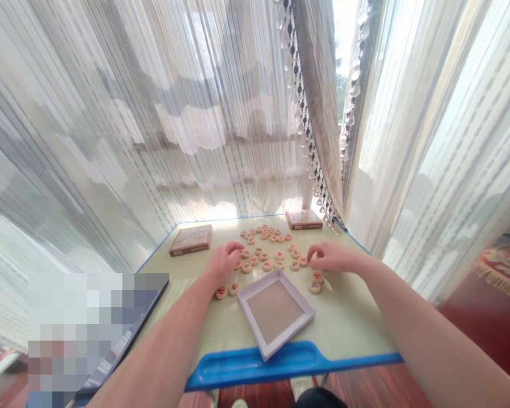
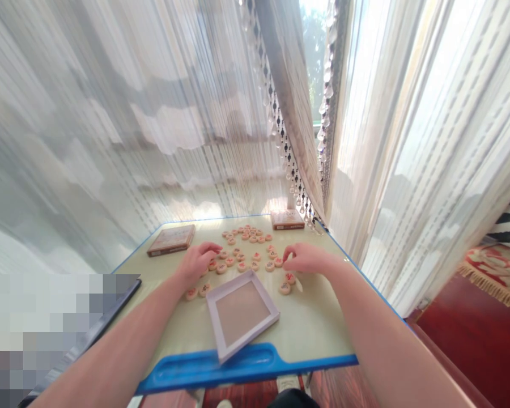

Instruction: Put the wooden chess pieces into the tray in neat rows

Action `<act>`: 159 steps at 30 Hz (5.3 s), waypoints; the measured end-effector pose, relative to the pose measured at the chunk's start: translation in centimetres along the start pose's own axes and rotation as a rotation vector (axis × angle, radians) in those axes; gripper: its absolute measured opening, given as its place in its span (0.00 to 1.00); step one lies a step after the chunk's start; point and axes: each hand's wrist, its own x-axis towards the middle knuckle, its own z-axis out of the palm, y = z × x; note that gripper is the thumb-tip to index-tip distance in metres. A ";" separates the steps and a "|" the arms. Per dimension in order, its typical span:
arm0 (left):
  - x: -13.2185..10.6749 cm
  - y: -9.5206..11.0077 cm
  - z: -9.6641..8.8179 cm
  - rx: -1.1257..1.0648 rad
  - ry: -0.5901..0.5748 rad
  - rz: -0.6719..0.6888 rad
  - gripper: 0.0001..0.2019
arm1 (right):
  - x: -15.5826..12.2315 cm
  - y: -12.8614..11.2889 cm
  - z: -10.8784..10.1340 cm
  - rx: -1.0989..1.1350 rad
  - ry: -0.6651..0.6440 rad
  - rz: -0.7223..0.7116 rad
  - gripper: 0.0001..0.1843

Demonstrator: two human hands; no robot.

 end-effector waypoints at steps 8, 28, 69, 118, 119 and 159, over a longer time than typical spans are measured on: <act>-0.6 0.4 -0.1 0.056 -0.139 0.115 0.19 | -0.9 0.8 -0.8 0.101 -0.210 -0.042 0.39; -0.8 0.5 -0.2 0.044 -0.136 0.097 0.20 | 0.4 -1.7 2.1 0.012 0.243 -0.205 0.20; -0.5 -0.5 0.5 -0.014 -0.117 0.114 0.20 | 3.7 -0.8 4.3 0.064 0.282 -0.277 0.26; -3.4 3.9 -1.2 0.366 -0.469 0.368 0.10 | 4.4 -0.7 4.6 -0.114 0.464 -0.358 0.19; -3.4 4.0 -1.0 0.362 -0.479 0.387 0.10 | 4.2 -0.9 4.6 -0.124 0.496 -0.339 0.19; -3.7 4.0 0.5 0.180 -0.447 0.414 0.11 | 4.3 -2.0 4.8 -0.056 0.513 -0.270 0.14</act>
